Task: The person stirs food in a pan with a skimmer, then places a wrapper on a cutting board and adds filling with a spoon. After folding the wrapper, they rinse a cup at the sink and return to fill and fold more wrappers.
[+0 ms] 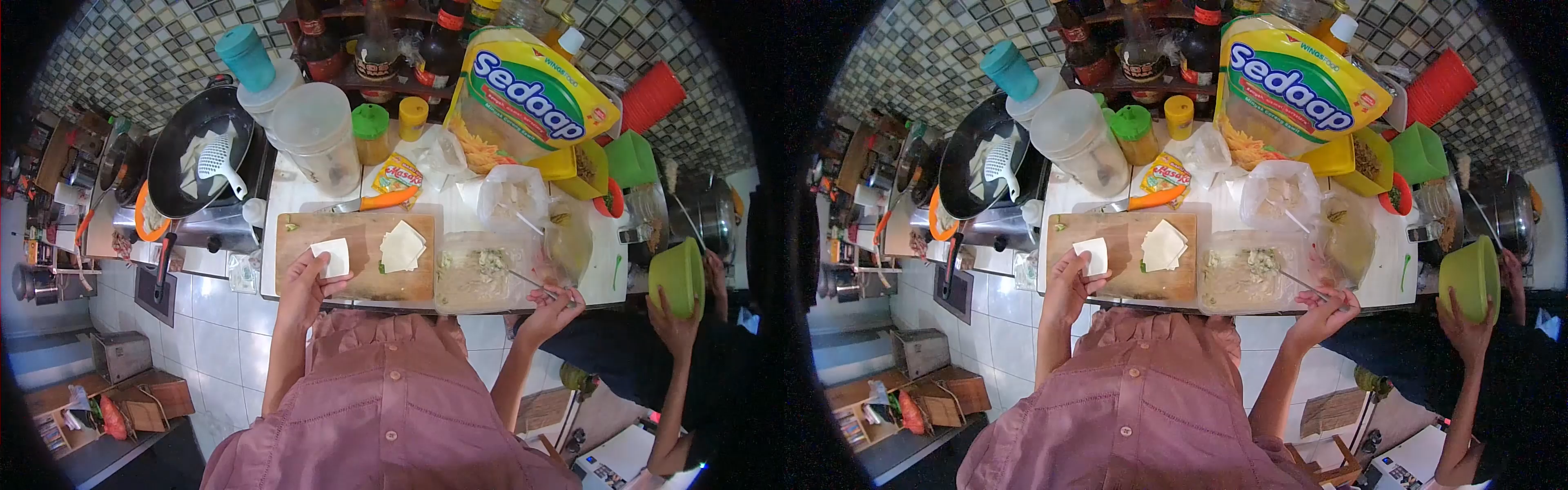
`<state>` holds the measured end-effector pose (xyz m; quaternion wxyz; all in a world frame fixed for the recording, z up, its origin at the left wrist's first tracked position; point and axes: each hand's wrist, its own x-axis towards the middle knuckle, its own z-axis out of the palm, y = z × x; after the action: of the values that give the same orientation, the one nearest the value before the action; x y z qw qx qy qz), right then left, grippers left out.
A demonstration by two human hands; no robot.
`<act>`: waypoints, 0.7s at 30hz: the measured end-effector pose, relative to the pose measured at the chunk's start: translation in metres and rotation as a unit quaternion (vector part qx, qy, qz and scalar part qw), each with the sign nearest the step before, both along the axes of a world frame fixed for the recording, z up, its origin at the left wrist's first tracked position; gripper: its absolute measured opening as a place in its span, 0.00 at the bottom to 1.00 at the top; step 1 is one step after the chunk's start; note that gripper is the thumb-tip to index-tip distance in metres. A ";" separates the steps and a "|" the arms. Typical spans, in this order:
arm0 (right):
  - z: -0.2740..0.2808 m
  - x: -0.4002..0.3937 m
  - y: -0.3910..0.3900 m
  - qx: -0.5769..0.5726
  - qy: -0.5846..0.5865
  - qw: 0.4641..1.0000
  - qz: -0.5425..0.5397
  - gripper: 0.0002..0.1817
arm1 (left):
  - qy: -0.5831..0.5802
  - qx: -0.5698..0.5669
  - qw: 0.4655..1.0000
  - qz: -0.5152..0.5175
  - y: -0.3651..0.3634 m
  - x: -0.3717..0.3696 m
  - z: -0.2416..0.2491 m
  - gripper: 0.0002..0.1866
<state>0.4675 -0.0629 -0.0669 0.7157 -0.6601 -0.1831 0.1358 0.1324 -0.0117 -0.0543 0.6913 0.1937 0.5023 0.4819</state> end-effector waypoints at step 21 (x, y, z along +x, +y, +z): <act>0.020 -0.001 -0.007 0.079 -0.026 0.994 -0.064 0.10 | -0.010 0.016 0.999 -0.050 -0.005 0.000 0.003 0.16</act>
<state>0.4666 -0.0699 -0.0464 0.7680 -0.6151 -0.1688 0.0575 0.1329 -0.0168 -0.0510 0.7162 0.2253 0.4772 0.4566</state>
